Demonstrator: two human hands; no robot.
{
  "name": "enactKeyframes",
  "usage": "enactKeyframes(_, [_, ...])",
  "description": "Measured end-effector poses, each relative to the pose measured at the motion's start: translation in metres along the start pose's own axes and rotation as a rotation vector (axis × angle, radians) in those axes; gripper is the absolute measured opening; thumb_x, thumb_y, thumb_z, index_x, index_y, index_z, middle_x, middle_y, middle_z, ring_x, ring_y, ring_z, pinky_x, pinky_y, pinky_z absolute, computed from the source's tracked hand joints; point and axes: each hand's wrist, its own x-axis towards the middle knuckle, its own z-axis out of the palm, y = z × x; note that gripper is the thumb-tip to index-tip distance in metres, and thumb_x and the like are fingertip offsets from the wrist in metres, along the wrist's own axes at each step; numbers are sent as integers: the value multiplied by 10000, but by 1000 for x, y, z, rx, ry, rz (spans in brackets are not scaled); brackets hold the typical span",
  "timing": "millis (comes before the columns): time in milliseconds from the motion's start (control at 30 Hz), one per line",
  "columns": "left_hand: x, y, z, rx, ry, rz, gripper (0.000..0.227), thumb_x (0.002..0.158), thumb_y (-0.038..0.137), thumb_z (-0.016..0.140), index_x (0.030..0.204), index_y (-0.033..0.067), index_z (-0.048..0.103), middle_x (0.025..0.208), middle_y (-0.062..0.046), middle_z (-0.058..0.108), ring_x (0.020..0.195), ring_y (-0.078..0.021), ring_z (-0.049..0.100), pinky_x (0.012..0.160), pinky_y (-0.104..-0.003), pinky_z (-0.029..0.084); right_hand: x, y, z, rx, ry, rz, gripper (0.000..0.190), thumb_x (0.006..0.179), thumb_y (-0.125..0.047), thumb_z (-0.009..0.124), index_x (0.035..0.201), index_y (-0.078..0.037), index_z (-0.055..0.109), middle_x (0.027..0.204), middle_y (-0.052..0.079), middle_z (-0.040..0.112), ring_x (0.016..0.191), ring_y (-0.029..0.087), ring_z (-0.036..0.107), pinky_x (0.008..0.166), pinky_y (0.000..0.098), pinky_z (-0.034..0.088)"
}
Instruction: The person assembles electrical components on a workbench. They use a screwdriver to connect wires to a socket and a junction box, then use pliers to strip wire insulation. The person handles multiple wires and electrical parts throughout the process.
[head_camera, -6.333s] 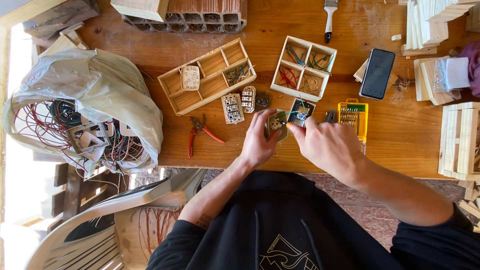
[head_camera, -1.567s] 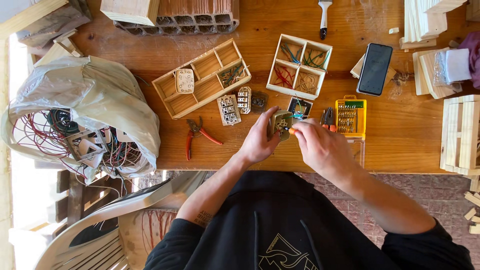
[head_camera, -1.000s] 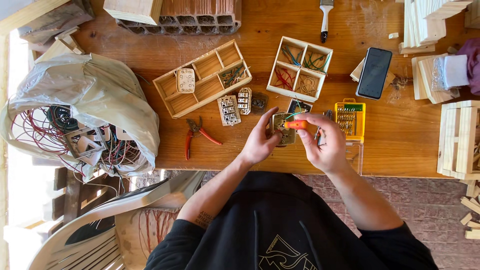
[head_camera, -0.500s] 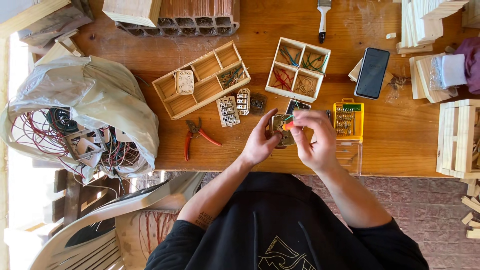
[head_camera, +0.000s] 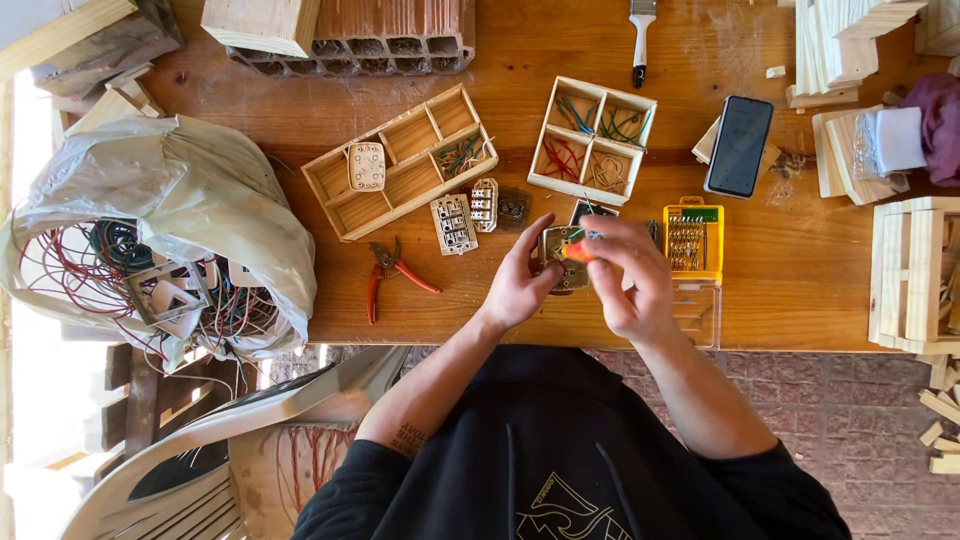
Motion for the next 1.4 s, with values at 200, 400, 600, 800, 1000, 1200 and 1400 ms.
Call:
enactKeyframes(200, [-1, 1, -5, 35, 16, 7, 750, 879, -35, 581, 1585, 42, 340, 1445, -247, 473, 946, -210, 652, 659, -237, 560, 14, -17, 1, -133, -4, -41, 181, 1017, 9, 527, 1079, 4, 697, 1151, 192, 709, 1189, 375, 662, 1016, 482, 509])
enactKeyframes(400, [-6, 14, -4, 4, 25, 16, 754, 875, -47, 571, 1586, 32, 332, 1441, -223, 478, 902, -166, 636, 653, -213, 540, 3, 4, 5, -139, 1, -71, 100, 968, -30, 646, 1049, -7, 700, 1088, 196, 695, 1060, 354, 678, 949, 484, 543])
enactKeyframes(600, [-6, -11, -17, -17, 60, 34, 749, 879, -50, 568, 1584, 21, 325, 1432, -230, 482, 891, -154, 636, 636, -205, 529, 10, 2, 9, -110, -11, -58, 106, 953, -158, 732, 1030, -89, 755, 1184, 125, 606, 1136, 276, 591, 986, 441, 488])
enactKeyframes(800, [-11, -3, -21, -34, 70, 35, 768, 870, -56, 581, 1590, 29, 327, 1480, -227, 454, 946, -172, 640, 677, -215, 544, 28, -21, 22, 15, 3, -97, 129, 980, -97, 640, 978, -1, 727, 990, 181, 717, 1001, 348, 697, 912, 474, 544])
enactKeyframes(1000, [-7, -18, -32, -17, 80, 30, 767, 871, -48, 591, 1590, 48, 343, 1510, -228, 447, 961, -183, 652, 678, -218, 555, 2, 16, 24, -93, 52, -157, 201, 888, -167, 815, 1011, -13, 781, 997, 160, 630, 912, 292, 618, 835, 437, 533])
enactKeyframes(1200, [-10, 19, -19, -23, 74, 25, 767, 862, -50, 598, 1583, 41, 353, 1505, -225, 467, 850, -124, 645, 610, -192, 527, 29, -13, 25, -61, 6, -126, 162, 1003, -89, 613, 1065, 2, 732, 1162, 220, 704, 1069, 368, 672, 867, 442, 541])
enactKeyframes(1400, [4, -22, -33, -32, 73, 26, 760, 866, -54, 579, 1583, 28, 342, 1475, -209, 480, 835, -98, 623, 602, -181, 508, 21, -2, 24, -162, 8, -116, 153, 911, -70, 760, 1036, 11, 727, 1034, 190, 713, 932, 353, 694, 807, 461, 563])
